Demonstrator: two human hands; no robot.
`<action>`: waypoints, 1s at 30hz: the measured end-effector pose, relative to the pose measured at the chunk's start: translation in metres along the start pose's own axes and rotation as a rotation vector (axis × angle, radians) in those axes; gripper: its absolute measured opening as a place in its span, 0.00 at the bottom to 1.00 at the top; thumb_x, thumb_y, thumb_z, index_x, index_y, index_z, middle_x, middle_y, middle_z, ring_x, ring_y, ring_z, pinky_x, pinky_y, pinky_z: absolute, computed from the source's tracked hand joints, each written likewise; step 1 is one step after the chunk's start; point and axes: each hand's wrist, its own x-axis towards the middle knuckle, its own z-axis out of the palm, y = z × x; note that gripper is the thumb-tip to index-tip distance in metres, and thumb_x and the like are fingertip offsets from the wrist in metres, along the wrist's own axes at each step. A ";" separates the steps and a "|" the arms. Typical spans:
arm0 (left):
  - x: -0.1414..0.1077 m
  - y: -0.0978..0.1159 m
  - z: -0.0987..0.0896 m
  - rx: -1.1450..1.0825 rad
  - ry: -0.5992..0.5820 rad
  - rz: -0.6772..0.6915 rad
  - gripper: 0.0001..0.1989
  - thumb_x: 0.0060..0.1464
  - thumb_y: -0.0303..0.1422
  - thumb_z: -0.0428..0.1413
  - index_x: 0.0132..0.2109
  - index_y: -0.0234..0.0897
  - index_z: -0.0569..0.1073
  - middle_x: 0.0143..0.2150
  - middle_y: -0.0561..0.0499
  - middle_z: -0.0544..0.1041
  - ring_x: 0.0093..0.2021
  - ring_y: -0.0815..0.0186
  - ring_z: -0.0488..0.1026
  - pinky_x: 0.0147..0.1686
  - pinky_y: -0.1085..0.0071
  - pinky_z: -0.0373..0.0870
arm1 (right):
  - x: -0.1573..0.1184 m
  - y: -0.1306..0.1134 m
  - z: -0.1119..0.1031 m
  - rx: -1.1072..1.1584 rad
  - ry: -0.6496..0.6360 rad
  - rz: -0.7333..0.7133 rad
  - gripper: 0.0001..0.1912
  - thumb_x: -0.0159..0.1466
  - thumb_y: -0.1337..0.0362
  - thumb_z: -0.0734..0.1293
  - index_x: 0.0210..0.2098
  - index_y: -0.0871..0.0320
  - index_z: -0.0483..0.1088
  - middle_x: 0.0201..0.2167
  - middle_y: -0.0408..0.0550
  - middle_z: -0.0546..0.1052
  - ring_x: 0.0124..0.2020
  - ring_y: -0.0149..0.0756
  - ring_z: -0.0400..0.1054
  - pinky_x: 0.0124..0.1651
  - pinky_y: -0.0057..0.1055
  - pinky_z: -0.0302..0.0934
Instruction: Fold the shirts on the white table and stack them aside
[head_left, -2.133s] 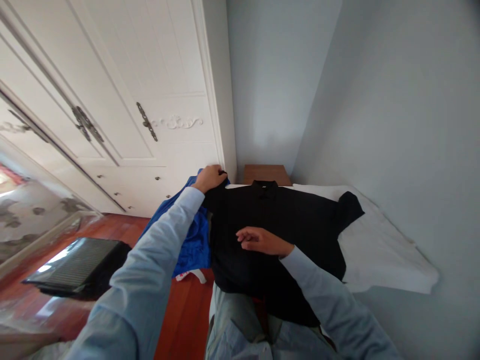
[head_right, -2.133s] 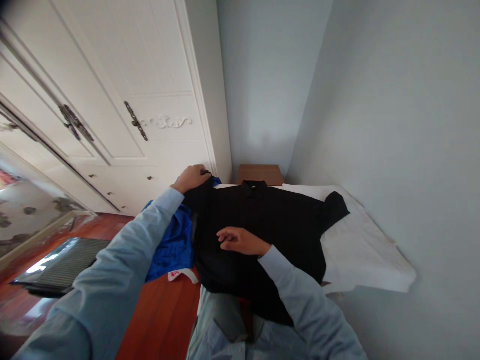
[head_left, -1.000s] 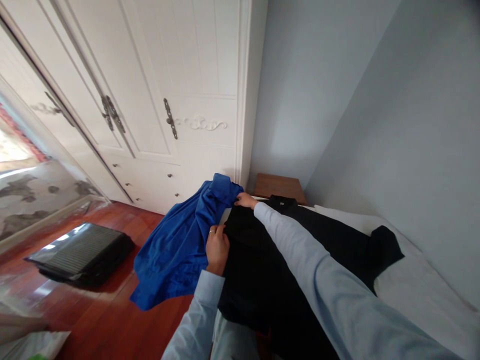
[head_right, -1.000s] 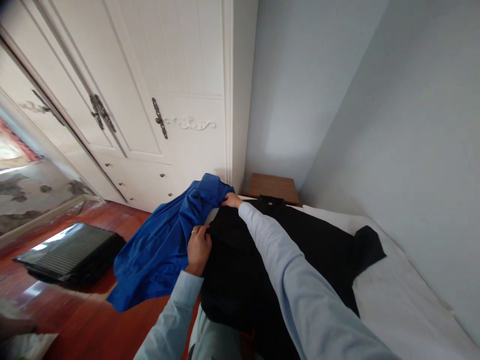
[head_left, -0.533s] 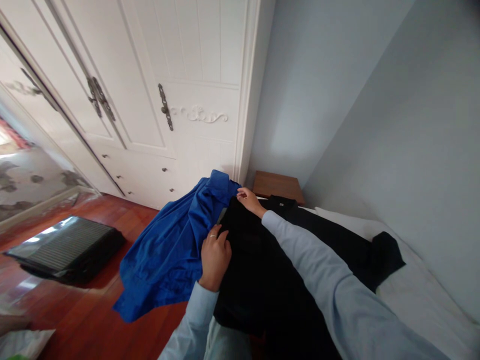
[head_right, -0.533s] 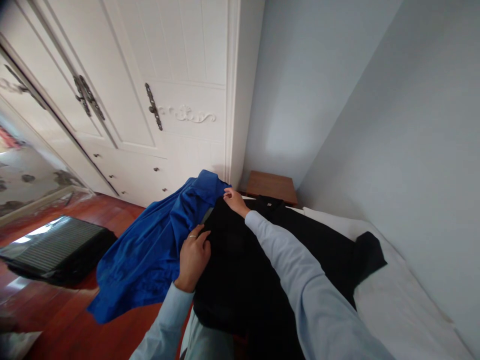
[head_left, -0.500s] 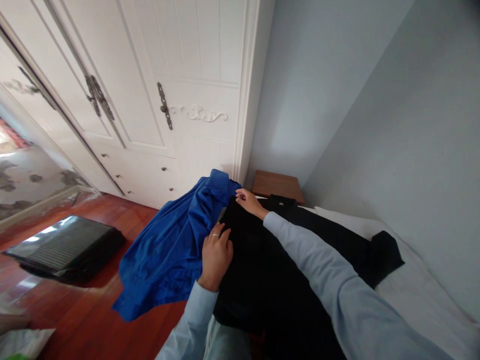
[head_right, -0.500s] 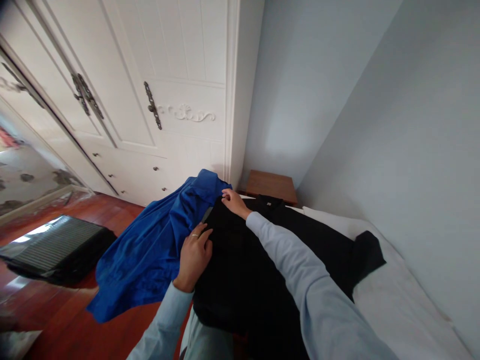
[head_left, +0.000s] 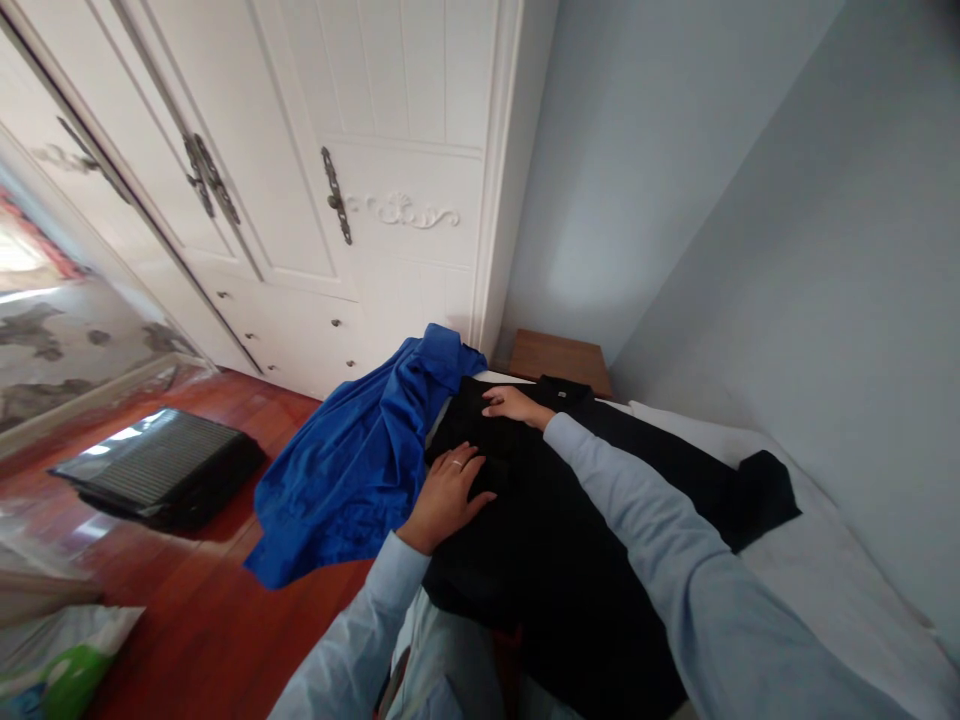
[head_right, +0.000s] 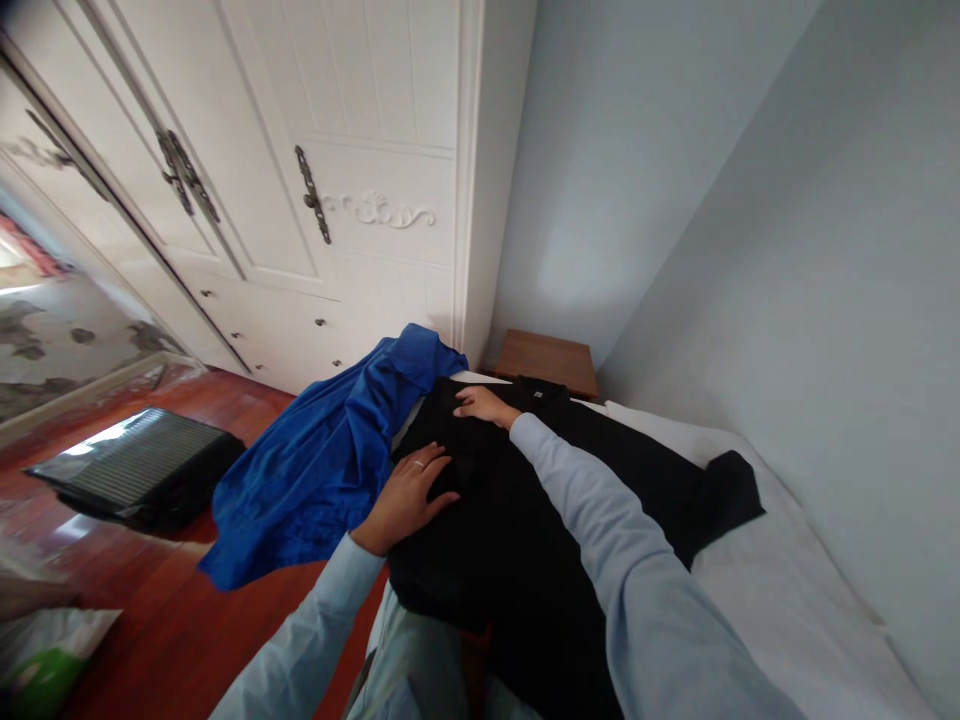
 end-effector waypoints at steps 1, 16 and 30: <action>0.002 0.003 0.001 -0.011 0.003 0.018 0.29 0.57 0.42 0.63 0.62 0.36 0.69 0.64 0.37 0.70 0.66 0.49 0.65 0.62 0.51 0.63 | 0.000 -0.001 -0.001 0.037 0.003 0.006 0.23 0.59 0.65 0.74 0.54 0.60 0.73 0.41 0.50 0.80 0.41 0.38 0.75 0.48 0.35 0.67; -0.002 0.004 0.013 -0.029 -0.086 0.097 0.13 0.61 0.23 0.54 0.46 0.39 0.81 0.43 0.46 0.79 0.45 0.58 0.74 0.46 0.61 0.69 | -0.017 0.019 -0.020 0.071 0.147 0.065 0.31 0.54 0.73 0.75 0.57 0.57 0.71 0.48 0.53 0.79 0.49 0.42 0.74 0.56 0.41 0.66; 0.003 0.006 0.016 0.203 0.066 -0.250 0.21 0.64 0.40 0.53 0.59 0.33 0.71 0.63 0.32 0.70 0.67 0.45 0.63 0.62 0.48 0.63 | -0.091 0.004 0.003 -0.382 -0.121 -0.365 0.25 0.62 0.64 0.72 0.59 0.59 0.72 0.65 0.59 0.68 0.67 0.49 0.61 0.69 0.47 0.54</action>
